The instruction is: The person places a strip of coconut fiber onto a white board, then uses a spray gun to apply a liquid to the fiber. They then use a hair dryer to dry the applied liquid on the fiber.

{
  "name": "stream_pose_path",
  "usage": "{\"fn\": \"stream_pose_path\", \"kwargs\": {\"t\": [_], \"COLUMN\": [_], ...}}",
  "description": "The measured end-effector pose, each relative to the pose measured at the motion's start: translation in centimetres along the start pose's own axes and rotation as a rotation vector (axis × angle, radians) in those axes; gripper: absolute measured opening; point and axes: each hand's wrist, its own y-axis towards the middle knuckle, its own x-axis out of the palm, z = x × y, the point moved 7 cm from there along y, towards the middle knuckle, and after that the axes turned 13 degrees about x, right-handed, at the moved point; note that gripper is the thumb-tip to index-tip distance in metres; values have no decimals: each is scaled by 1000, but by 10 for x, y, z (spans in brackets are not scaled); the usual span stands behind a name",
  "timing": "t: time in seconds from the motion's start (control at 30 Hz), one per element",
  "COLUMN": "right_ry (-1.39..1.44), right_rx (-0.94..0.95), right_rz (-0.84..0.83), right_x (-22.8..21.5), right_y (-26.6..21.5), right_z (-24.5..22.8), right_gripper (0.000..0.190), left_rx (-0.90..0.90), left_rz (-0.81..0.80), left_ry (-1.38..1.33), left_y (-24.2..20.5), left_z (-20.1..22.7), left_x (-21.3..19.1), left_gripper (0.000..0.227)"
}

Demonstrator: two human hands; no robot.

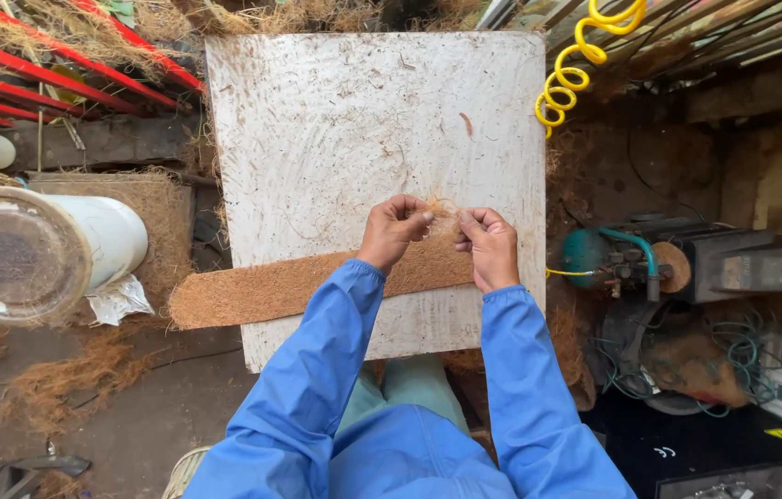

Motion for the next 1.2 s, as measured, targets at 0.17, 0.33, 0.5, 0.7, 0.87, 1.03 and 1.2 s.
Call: {"fn": "stream_pose_path", "kwargs": {"t": [0.17,0.33,0.5,0.7,0.87,1.03,1.2], "right_ry": [48,-89,-22,-99,-153,-303,-419], "right_rx": [50,125,167,139,133,141,144], "right_rz": [-108,-72,74,259,268,210,161], "right_x": [9,-28,-103,-165,-164,-149,-142], "right_y": [-21,-4,-15,15,30,59,48], "right_z": [-7,31,56,115,137,155,126], "right_gripper": [44,21,28,19,21,17,20], "left_rx": [-6,10,154,392,684,466,194], "left_rz": [-30,103,248,268,-91,-732,-744], "left_ry": [35,90,347,975,1255,1397,1585], "left_y": [-4,3,19,-11,-66,-123,-124], "left_z": [-2,-2,27,80,16,-54,-92], "left_x": [6,-14,-39,-22,40,114,107], "left_gripper": [20,16,25,60,40,71,75]}}
